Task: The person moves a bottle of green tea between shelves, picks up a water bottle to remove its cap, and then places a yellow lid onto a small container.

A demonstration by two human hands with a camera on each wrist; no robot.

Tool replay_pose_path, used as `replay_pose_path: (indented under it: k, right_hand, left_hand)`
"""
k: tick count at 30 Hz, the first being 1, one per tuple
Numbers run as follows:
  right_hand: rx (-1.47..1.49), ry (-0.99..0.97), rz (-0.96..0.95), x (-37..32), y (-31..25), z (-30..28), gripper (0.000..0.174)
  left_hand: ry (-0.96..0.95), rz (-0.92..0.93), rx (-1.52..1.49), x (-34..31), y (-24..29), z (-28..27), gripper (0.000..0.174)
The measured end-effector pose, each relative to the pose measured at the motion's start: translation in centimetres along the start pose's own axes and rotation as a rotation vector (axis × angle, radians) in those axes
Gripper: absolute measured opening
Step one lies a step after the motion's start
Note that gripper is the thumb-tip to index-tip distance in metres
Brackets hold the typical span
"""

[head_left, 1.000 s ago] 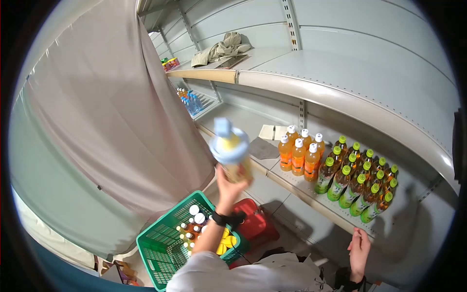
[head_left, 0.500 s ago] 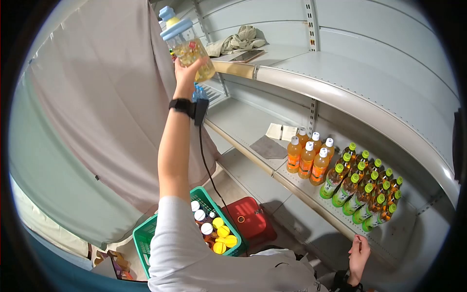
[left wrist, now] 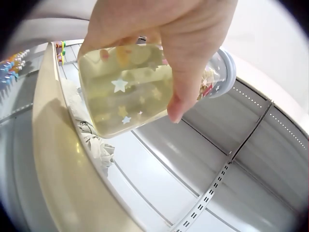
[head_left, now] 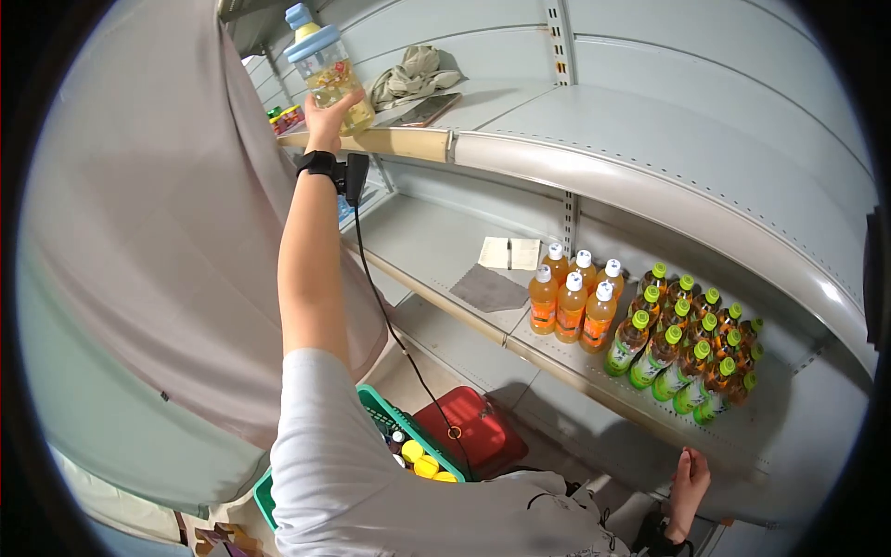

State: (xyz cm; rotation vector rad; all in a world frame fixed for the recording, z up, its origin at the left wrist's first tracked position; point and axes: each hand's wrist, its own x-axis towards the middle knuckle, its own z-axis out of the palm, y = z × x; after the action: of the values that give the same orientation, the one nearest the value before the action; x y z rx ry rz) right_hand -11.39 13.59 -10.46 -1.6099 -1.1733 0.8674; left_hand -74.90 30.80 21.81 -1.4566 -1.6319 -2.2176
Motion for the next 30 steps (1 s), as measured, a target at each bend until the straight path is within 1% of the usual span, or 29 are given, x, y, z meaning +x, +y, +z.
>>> replay_pose_path:
  k: [2,3,5,7,9,12,13,14,15,17,18,20,22,23,26,27,29,30]
  right_hand:
    - [-0.107,0.000,0.029,-0.4,-1.4,0.4,0.022]
    - [-0.110,0.002,0.033,-0.5,-1.4,0.5,0.022]
    - [-0.200,-0.055,0.030,-0.3,-1.4,0.6,0.024]
    - [-0.197,-0.040,0.018,-0.2,-1.1,1.3,0.025]
    - [-0.189,-0.025,0.009,0.2,-0.9,2.0,0.026]
    - [-0.205,-0.049,0.028,1.0,-0.3,2.6,0.029]
    - [-0.237,-0.054,0.009,1.3,0.5,2.9,0.029]
    - [-0.270,-0.060,-0.010,1.6,0.9,3.1,0.030]
    - [-0.276,-0.067,-0.011,1.5,0.0,3.4,0.030]
    - [-0.206,-0.115,0.080,1.2,-2.5,4.3,0.029]
    - [-0.210,-0.119,0.080,1.4,-2.4,4.4,0.029]
    - [-0.232,-0.104,0.083,1.7,-1.7,4.7,0.026]
    - [-0.248,-0.114,0.070,2.1,-1.3,4.9,0.026]
    - [-0.262,-0.119,0.055,2.2,-1.1,5.0,0.026]
    - [-0.231,-0.110,0.069,2.2,-3.1,6.3,0.026]
    - [-0.233,-0.108,0.076,2.2,-2.6,6.4,0.026]
    - [-0.237,-0.128,-0.024,2.6,-1.3,6.8,0.026]
    - [-0.237,-0.128,-0.023,2.6,-1.7,7.0,0.026]
  left_hand:
    - [0.047,0.026,0.063,0.5,-0.9,0.2,0.062]
    - [0.060,0.026,0.044,0.7,-1.3,0.3,0.061]
    - [0.083,0.009,0.046,1.5,-2.1,0.7,0.061]
    - [0.109,-0.004,0.055,1.7,-2.1,0.9,0.061]
    - [0.091,-0.024,-0.002,1.8,-2.1,1.3,0.060]
    - [0.082,-0.029,0.079,2.7,-2.4,1.2,0.062]
    - [0.085,-0.033,0.083,3.0,-2.7,1.2,0.062]
    - [0.038,-0.030,0.083,3.4,-3.0,1.2,0.063]
    - [-0.008,-0.028,0.083,3.5,-3.4,1.1,0.065]
    - [0.000,-0.055,0.137,3.6,-3.3,1.3,0.066]
    - [0.003,-0.077,0.188,3.7,-3.4,1.4,0.068]
    - [-0.031,-0.072,0.177,3.9,-3.9,1.4,0.068]
    - [-0.011,-0.073,0.336,4.4,-4.4,1.5,0.068]
    - [-0.015,-0.073,0.339,4.5,-4.7,1.4,0.068]
    - [-0.037,-0.093,0.308,4.8,-5.3,1.5,0.069]
    - [-0.062,-0.093,0.278,4.8,-5.4,1.3,0.070]
    - [-0.089,-0.096,0.274,4.9,-5.6,1.2,0.072]
    - [-0.089,-0.096,0.274,4.9,-5.7,1.2,0.072]
